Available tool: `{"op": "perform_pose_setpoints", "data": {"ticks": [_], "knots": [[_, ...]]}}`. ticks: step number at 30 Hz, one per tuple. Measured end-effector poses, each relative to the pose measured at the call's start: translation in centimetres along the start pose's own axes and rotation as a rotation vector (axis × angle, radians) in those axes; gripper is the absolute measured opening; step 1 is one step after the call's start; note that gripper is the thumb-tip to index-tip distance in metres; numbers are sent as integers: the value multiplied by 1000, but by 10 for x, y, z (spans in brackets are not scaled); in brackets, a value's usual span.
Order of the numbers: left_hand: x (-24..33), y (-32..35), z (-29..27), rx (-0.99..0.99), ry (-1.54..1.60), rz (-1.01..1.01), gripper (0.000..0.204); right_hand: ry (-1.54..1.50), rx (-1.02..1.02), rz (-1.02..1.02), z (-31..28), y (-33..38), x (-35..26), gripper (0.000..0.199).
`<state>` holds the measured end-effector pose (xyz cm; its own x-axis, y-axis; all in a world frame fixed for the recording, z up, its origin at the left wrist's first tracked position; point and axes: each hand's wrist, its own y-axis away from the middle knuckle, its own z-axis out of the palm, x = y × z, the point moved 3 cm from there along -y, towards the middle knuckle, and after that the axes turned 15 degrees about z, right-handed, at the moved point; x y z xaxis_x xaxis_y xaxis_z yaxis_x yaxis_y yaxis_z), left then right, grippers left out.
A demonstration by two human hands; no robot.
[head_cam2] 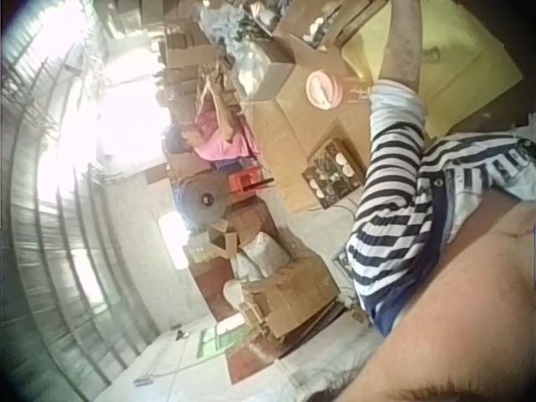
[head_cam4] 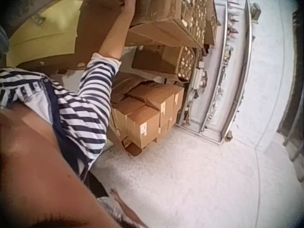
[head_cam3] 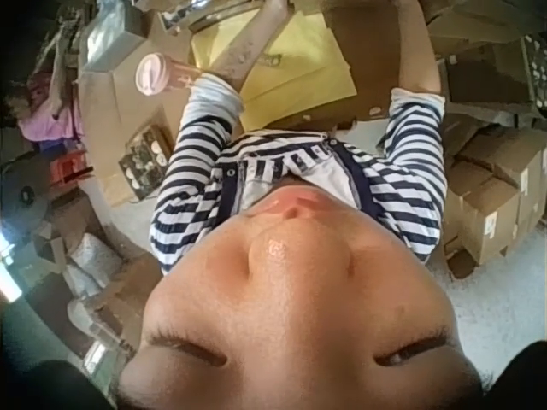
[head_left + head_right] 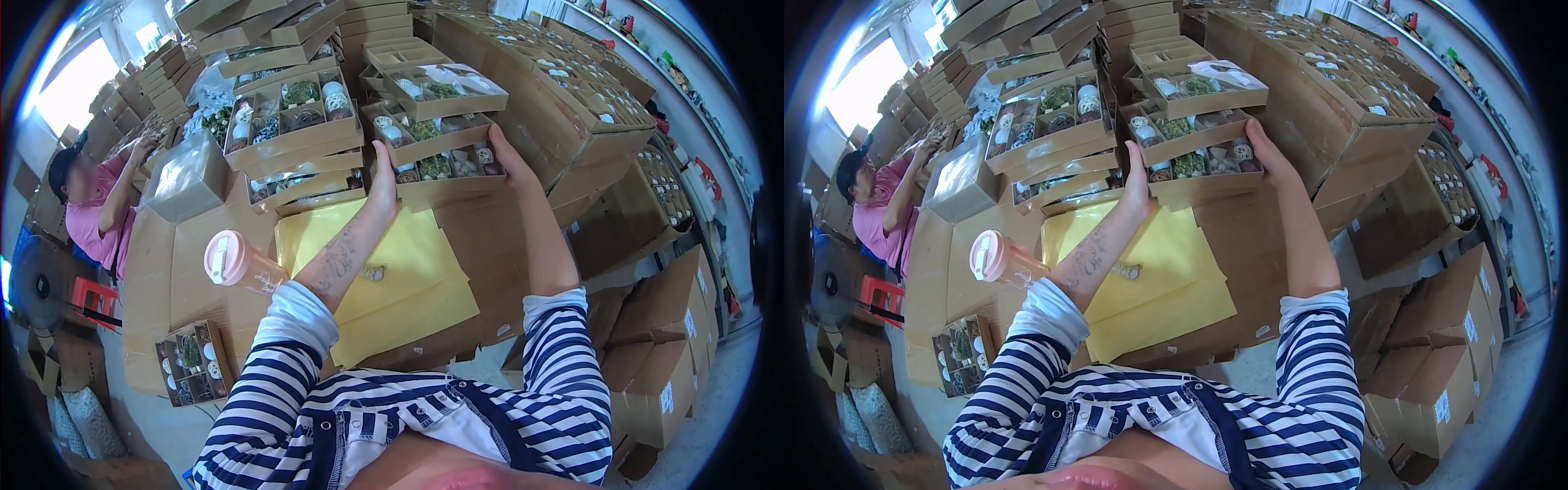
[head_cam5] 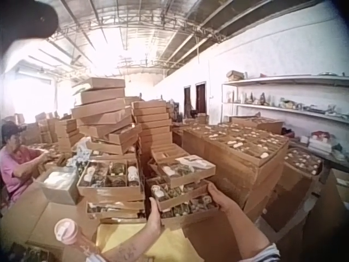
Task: The person cuts and peels adhesive strips from backing paper using a small blade, seals transparent covers onto cardboard boxes filled with miniature decorative items, and stacks the finished boxes on the table.
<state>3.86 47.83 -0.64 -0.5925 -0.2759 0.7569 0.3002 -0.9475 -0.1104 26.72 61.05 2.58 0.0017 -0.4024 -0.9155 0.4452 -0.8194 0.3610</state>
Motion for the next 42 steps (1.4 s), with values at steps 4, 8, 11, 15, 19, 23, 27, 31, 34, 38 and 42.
{"op": "perform_pose_setpoints", "data": {"ticks": [4,8,11,15,19,23,27,31,34,38,42], "knots": [[5,0,-20,111,-161,109,94,-54,-198,61,12,-3,-2,83],[7,29,3,168,-282,183,91,-334,92,-183,-15,-17,-29,88],[15,55,22,208,-328,184,91,-219,229,-295,-15,-24,-70,80],[29,93,38,184,-395,143,90,25,404,-115,14,-9,-101,71],[45,146,30,49,-405,118,84,204,285,-137,19,-20,-103,43],[113,253,29,-559,-426,358,58,184,186,-241,27,-7,-96,30],[213,332,-16,-660,-1141,1031,53,203,112,-437,14,-28,-91,32],[309,390,-142,332,-1498,1032,36,233,252,-345,-4,-10,-111,35],[379,414,-253,676,-1923,737,47,326,578,-815,-9,16,-122,32],[354,487,-390,895,-1714,-26,94,165,585,-1272,129,148,-73,30],[325,473,-351,753,-1733,163,80,430,211,-973,222,224,47,24]]}}
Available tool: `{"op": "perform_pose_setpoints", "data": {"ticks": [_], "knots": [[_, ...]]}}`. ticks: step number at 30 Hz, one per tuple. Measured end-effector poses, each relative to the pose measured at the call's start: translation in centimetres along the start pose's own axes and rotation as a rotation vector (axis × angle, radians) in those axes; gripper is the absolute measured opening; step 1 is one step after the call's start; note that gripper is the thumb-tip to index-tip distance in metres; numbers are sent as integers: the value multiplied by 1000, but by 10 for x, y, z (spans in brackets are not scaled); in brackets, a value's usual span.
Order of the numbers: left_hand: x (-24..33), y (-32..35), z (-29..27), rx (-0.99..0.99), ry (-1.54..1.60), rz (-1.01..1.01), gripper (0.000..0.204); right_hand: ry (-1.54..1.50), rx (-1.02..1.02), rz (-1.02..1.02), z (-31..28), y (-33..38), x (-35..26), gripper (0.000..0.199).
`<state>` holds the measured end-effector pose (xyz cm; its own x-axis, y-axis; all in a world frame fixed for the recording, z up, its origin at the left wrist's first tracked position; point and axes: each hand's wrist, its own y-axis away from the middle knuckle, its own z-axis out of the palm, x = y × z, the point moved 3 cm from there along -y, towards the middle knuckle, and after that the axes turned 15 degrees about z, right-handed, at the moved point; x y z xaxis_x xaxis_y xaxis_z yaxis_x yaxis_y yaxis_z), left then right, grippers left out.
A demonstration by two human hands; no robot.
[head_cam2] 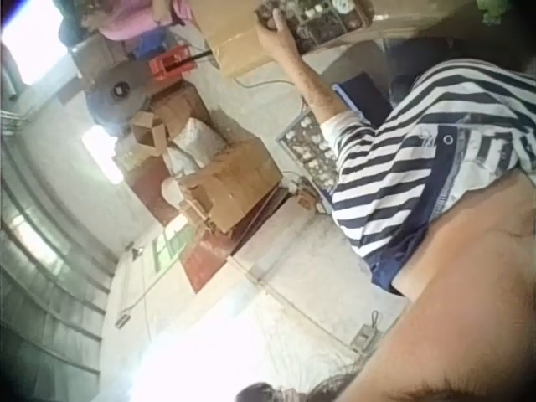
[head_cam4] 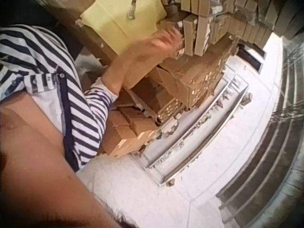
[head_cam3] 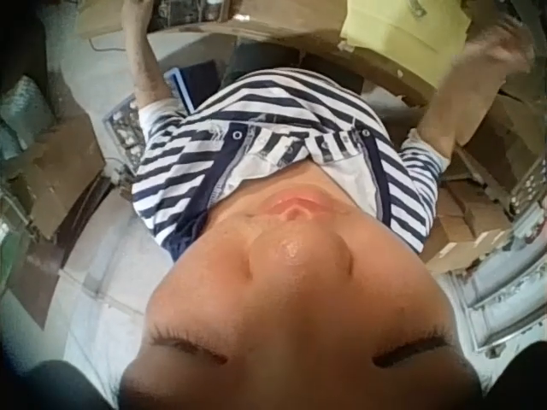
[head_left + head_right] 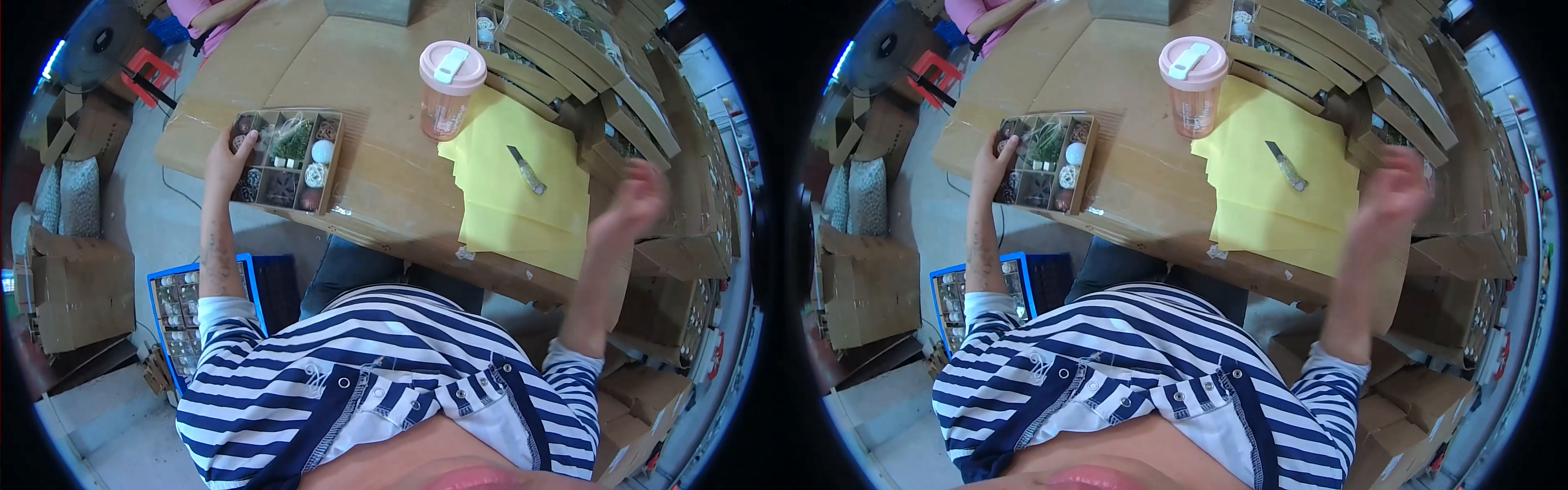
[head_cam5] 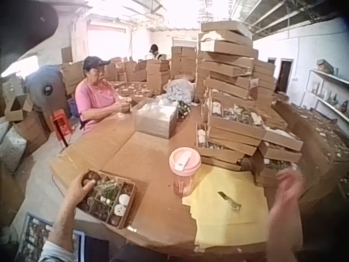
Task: The person cuts and peels adhesive strips from backing paper using a small blade, seals transparent covers onto cardboard boxes filled with miniature decorative items, and stacks the finished boxes on the table.
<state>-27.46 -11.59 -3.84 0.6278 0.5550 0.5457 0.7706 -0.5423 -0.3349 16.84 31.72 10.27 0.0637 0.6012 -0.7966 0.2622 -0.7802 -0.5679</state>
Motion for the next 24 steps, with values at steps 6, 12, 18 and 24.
{"op": "perform_pose_setpoints", "data": {"ticks": [6,12,18,24], "knots": [[51,57,20,99,228,40,63,-62,-1065,328,173,174,-15,77],[128,146,68,206,866,-28,57,-370,-695,603,170,186,-26,70],[164,194,121,122,1284,-50,99,-156,-570,227,68,211,7,81],[170,179,137,-10,841,433,90,168,-475,20,17,194,25,62]]}}
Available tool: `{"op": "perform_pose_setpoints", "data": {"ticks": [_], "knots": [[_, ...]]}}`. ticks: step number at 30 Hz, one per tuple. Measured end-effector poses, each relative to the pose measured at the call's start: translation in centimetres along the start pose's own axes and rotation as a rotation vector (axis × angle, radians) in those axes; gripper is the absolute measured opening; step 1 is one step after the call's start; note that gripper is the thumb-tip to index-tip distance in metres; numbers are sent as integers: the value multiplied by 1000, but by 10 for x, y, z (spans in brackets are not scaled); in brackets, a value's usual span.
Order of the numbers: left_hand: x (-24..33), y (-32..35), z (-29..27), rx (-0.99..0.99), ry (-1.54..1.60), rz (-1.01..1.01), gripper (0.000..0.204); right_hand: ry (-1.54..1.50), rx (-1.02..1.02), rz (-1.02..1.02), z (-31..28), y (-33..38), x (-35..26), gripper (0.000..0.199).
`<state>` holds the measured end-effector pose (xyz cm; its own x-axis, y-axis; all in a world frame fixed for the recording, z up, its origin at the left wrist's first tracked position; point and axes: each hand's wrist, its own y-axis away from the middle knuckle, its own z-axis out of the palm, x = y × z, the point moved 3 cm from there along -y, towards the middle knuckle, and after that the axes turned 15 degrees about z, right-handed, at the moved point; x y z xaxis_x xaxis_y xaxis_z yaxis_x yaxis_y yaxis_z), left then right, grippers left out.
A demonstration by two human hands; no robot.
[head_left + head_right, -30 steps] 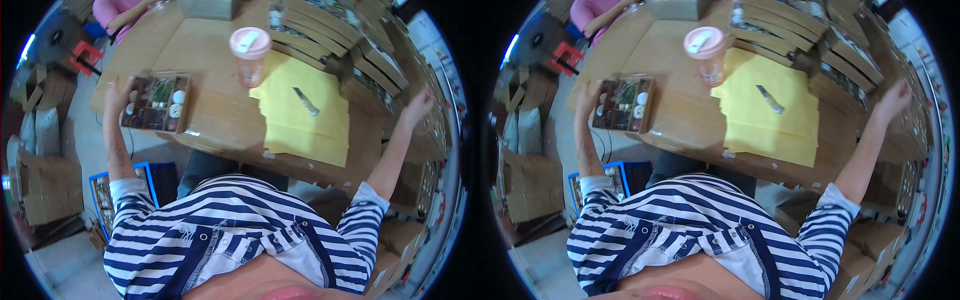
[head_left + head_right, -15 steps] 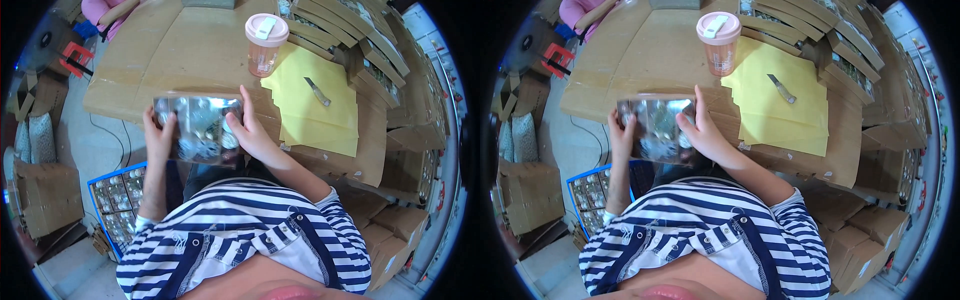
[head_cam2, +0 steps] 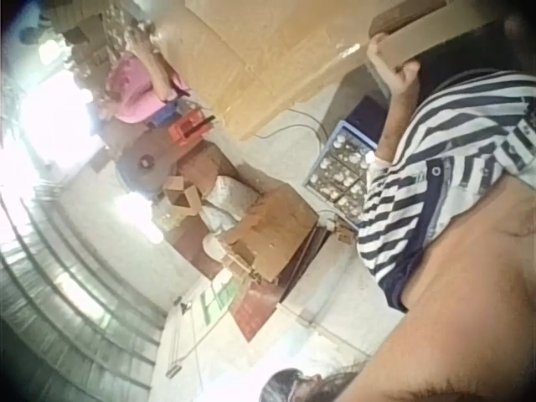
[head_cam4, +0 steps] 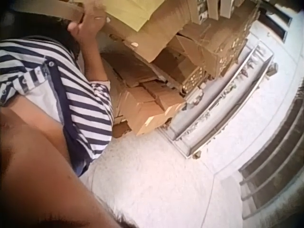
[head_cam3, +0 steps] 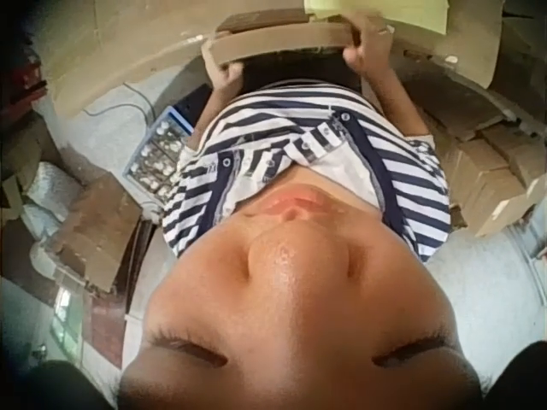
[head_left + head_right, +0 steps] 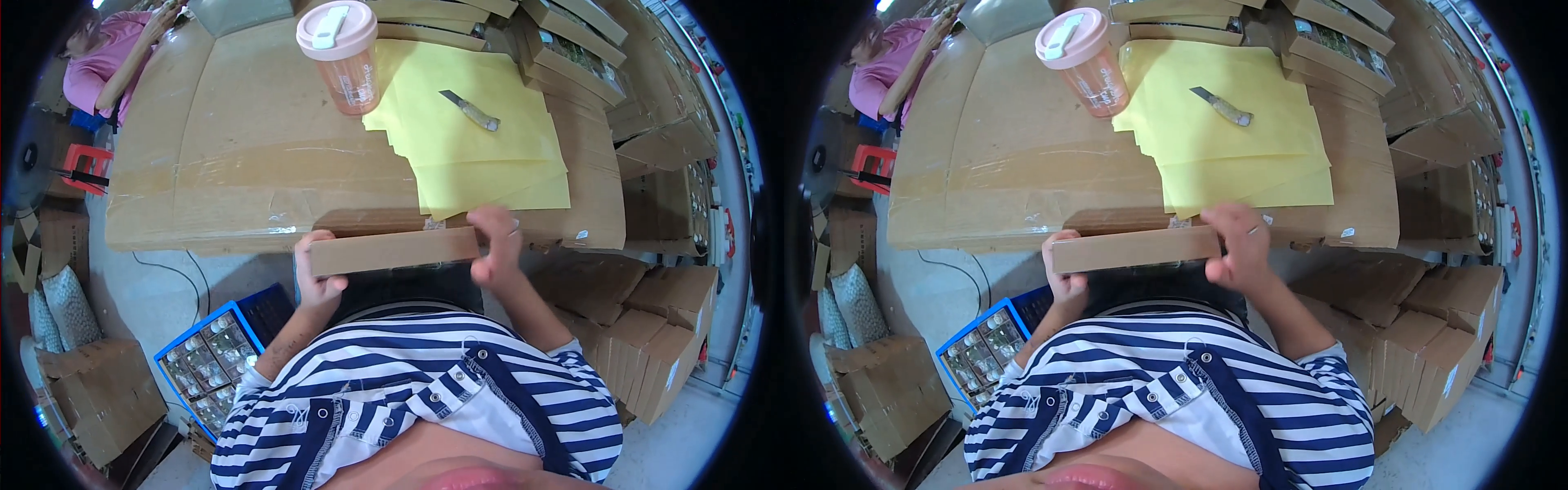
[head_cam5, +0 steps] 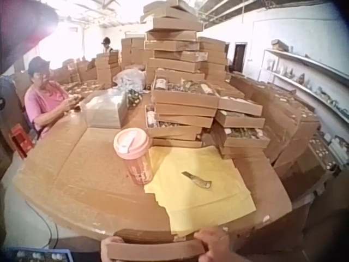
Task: The person cuts and peels adhesive strips from backing paper using a small blade, seals transparent covers onto cardboard boxes filled with miniature decorative items, and stacks the finished boxes on the table.
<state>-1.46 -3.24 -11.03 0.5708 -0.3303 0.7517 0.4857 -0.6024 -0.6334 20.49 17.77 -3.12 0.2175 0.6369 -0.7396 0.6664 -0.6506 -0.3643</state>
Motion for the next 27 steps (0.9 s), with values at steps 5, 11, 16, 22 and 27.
{"op": "perform_pose_setpoints", "data": {"ticks": [5,11,16,22,27], "knots": [[20,-29,-18,-237,25,-80,74,543,184,33,-27,-115,7,42],[33,-75,-41,-746,154,-196,75,709,-35,218,-14,-172,78,34],[60,-131,-41,-958,94,28,68,295,-311,546,-25,-176,84,18],[52,-180,13,-944,121,129,51,-195,-348,318,-34,-157,80,14],[20,-205,82,-905,2,246,36,152,-226,381,-35,-161,69,27]]}}
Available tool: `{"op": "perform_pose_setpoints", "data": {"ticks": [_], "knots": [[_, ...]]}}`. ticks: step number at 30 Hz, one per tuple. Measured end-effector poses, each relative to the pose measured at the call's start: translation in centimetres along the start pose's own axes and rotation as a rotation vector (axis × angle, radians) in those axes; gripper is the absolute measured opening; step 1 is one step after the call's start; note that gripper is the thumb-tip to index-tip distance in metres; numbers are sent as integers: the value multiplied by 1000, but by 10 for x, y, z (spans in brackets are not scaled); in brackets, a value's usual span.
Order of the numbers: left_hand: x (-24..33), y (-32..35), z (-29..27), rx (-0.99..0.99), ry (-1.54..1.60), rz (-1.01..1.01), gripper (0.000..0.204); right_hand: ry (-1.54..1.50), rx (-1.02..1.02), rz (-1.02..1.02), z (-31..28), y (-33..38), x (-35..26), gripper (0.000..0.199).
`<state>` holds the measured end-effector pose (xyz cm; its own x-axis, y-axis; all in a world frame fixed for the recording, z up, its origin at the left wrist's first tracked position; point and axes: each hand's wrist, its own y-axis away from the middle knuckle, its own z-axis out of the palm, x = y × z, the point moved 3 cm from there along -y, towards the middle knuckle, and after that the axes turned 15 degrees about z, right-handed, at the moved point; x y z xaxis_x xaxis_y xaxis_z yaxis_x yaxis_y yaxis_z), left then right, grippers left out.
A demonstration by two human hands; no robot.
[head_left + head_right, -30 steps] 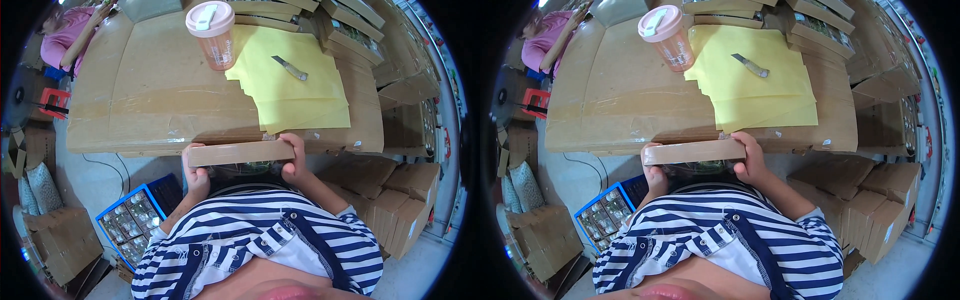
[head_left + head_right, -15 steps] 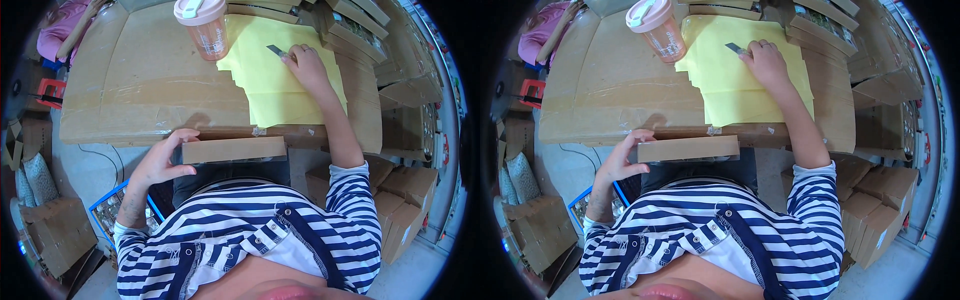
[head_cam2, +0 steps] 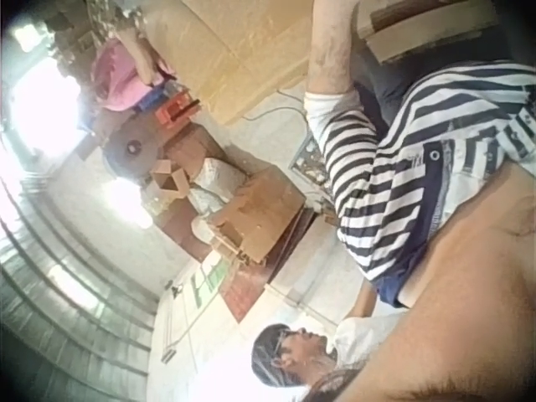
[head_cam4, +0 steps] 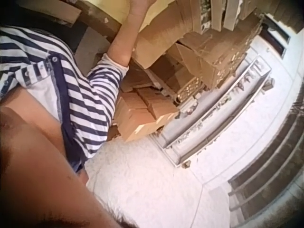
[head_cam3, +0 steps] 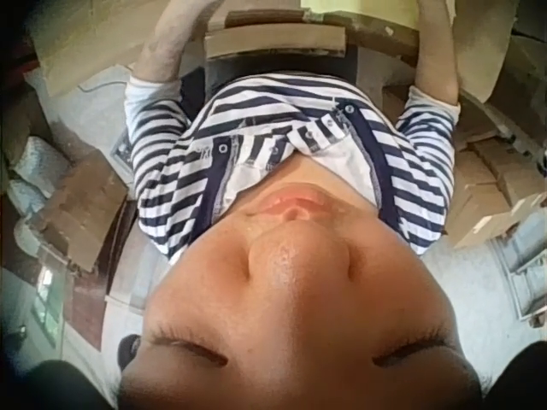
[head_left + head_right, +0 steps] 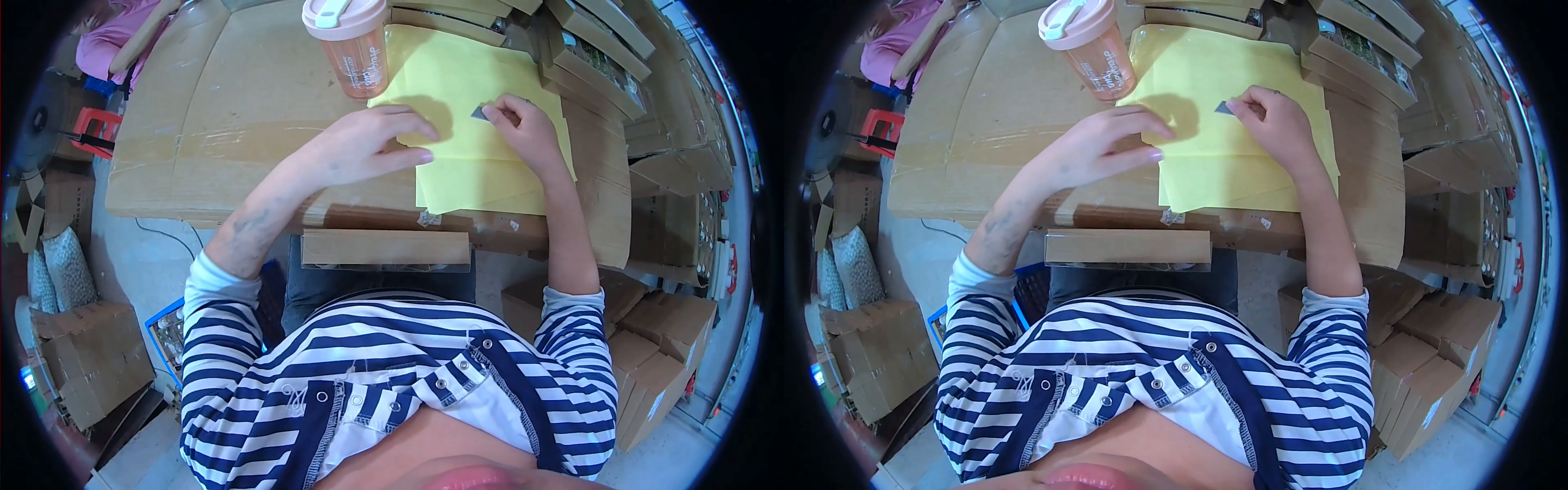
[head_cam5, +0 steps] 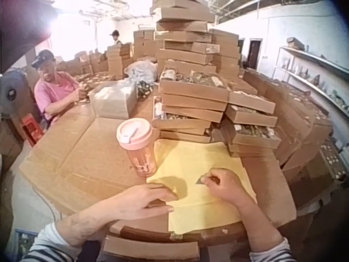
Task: The person cuts and peels adhesive strips from backing paper using a small blade, seals transparent covers onto cardboard boxes filled with miniature decorative items, and stacks the finished boxes on the table.
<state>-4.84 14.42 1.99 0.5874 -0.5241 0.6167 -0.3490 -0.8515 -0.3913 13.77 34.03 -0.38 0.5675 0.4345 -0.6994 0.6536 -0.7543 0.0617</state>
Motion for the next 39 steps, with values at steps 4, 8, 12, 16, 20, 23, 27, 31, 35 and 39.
{"op": "perform_pose_setpoints", "data": {"ticks": [4,8,12,16,20,23,27,31,35,39], "knots": [[-37,-33,21,57,-75,155,27,141,196,4,9,-8,4,42],[-94,-31,53,408,-141,430,23,132,226,-70,24,-19,25,40],[-103,-40,83,469,-315,582,35,-2,158,-110,22,-20,51,28],[-121,-51,92,363,-369,510,32,122,85,-60,22,-31,58,29],[-117,-57,80,382,-377,397,31,96,-40,-56,10,-54,82,32],[-111,-69,79,225,-328,269,39,-163,-17,-93,1,-57,97,35],[-113,-70,70,119,-365,189,38,-250,60,-39,2,-57,83,41],[-93,-54,57,137,-314,149,39,-222,91,121,-4,-49,78,51],[-88,-52,58,148,-317,104,39,-336,66,177,-4,-53,76,53],[-55,-24,56,267,-205,168,33,-342,93,183,-7,-75,108,51]]}}
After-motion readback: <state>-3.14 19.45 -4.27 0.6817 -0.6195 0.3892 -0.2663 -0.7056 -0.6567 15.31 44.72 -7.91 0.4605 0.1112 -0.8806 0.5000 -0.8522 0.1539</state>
